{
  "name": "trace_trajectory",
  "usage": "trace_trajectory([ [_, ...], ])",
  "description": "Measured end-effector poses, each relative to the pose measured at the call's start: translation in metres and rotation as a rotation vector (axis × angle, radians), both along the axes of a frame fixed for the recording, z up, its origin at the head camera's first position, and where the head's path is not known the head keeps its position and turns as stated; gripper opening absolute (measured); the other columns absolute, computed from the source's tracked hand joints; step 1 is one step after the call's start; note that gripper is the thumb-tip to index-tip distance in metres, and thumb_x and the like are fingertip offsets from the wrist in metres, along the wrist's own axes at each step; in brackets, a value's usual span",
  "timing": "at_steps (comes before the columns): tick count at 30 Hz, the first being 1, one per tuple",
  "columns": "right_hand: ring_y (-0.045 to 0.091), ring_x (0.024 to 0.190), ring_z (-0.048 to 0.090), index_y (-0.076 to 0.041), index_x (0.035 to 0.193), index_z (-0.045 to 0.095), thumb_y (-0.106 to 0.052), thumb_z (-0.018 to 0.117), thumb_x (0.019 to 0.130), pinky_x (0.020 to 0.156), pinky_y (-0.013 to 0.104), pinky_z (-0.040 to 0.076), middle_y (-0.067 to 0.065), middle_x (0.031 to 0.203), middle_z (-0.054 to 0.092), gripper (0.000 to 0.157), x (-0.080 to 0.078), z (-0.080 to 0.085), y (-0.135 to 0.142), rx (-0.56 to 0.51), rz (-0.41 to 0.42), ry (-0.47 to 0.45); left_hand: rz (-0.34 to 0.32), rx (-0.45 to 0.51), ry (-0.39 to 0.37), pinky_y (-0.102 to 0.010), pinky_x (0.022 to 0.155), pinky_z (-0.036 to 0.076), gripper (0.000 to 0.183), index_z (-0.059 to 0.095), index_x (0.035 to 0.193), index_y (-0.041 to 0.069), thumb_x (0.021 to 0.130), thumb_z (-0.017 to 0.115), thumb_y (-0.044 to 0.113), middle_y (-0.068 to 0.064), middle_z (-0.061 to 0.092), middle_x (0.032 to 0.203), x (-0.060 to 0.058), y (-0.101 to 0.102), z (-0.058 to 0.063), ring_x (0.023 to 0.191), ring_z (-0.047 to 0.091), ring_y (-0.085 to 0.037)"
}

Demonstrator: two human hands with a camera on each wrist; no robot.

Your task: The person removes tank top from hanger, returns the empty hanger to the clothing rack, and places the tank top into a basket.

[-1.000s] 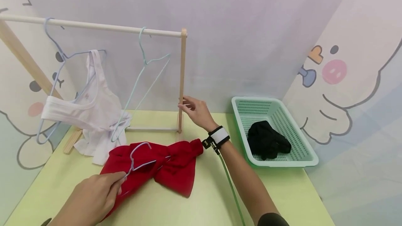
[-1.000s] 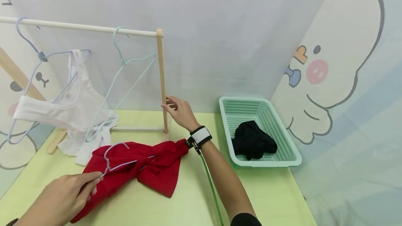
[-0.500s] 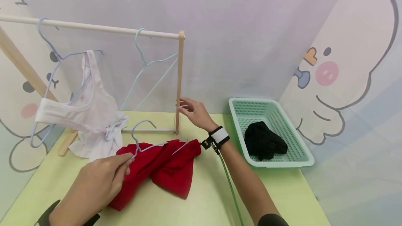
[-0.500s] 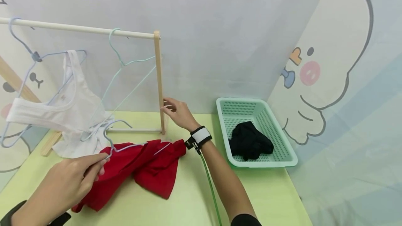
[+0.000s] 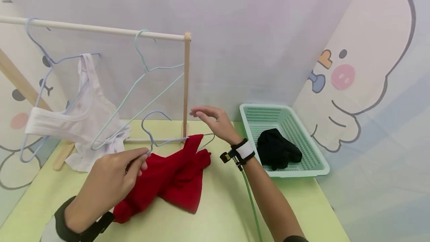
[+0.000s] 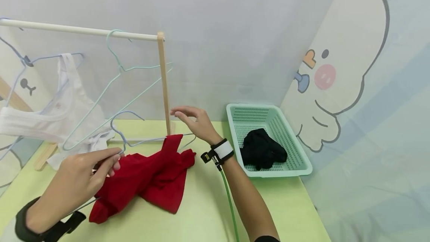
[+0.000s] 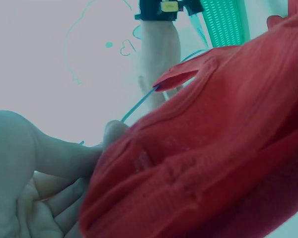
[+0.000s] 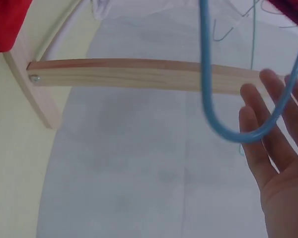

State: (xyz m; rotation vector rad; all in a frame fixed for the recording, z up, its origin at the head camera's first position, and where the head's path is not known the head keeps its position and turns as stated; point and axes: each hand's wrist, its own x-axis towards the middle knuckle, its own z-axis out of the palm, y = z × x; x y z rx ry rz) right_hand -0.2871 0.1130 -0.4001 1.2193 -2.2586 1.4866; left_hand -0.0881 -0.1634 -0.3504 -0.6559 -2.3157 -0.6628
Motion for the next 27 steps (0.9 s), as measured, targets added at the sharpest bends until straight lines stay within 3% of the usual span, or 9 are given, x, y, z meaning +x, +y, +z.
trace_trajectory([
  [3, 0.021, 0.103, 0.064, 0.002, 0.118, 0.069, -0.005, 0.059, 0.098, 0.089, 0.037, 0.048, 0.008, 0.110, 0.070, 0.023, 0.023, 0.024, 0.003, 0.022, 0.106, 0.013, -0.014, 0.016, 0.007, -0.014, 0.058, 0.045, 0.019, 0.075, 0.100, 0.003, 0.081, 0.070, 0.001, 0.015, 0.062, 0.073, -0.006, 0.001, 0.002, 0.061, 0.056, 0.005],
  [7, 0.016, 0.093, 0.062, 0.002, 0.114, 0.070, -0.003, 0.066, 0.093, 0.080, 0.035, 0.048, 0.009, 0.106, 0.070, 0.022, 0.045, 0.047, 0.006, 0.089, 0.178, 0.050, -0.016, 0.030, 0.009, -0.015, 0.059, 0.046, 0.020, 0.075, 0.102, 0.002, 0.083, 0.070, 0.000, 0.014, 0.063, 0.075, -0.014, 0.002, 0.005, 0.062, 0.057, 0.003],
  [10, 0.009, 0.088, 0.061, 0.003, 0.112, 0.071, -0.002, 0.070, 0.090, 0.076, 0.035, 0.049, 0.006, 0.101, 0.071, 0.023, 0.046, 0.049, 0.011, 0.103, 0.197, 0.046, -0.018, 0.038, 0.007, -0.014, 0.057, 0.045, 0.020, 0.075, 0.103, 0.002, 0.083, 0.070, 0.000, 0.013, 0.063, 0.075, -0.018, 0.004, 0.008, 0.061, 0.056, 0.003],
  [16, 0.013, 0.089, 0.067, 0.009, 0.108, 0.071, 0.007, 0.069, 0.087, 0.075, 0.037, 0.052, 0.006, 0.099, 0.072, 0.022, 0.041, 0.043, 0.017, 0.047, 0.251, -0.002, -0.023, 0.040, 0.022, -0.015, 0.059, 0.046, 0.021, 0.075, 0.103, 0.002, 0.083, 0.070, -0.001, 0.011, 0.065, 0.074, -0.021, 0.004, 0.009, 0.062, 0.058, 0.001],
  [27, 0.025, 0.078, 0.066, 0.010, 0.108, 0.071, 0.007, 0.068, 0.087, 0.067, 0.044, 0.051, 0.007, 0.098, 0.072, 0.021, 0.033, 0.027, 0.023, 0.034, 0.200, -0.015, 0.012, 0.036, 0.021, -0.015, 0.060, 0.046, 0.023, 0.076, 0.102, 0.003, 0.079, 0.073, -0.002, 0.011, 0.066, 0.075, -0.014, -0.008, 0.008, 0.062, 0.061, -0.001],
])
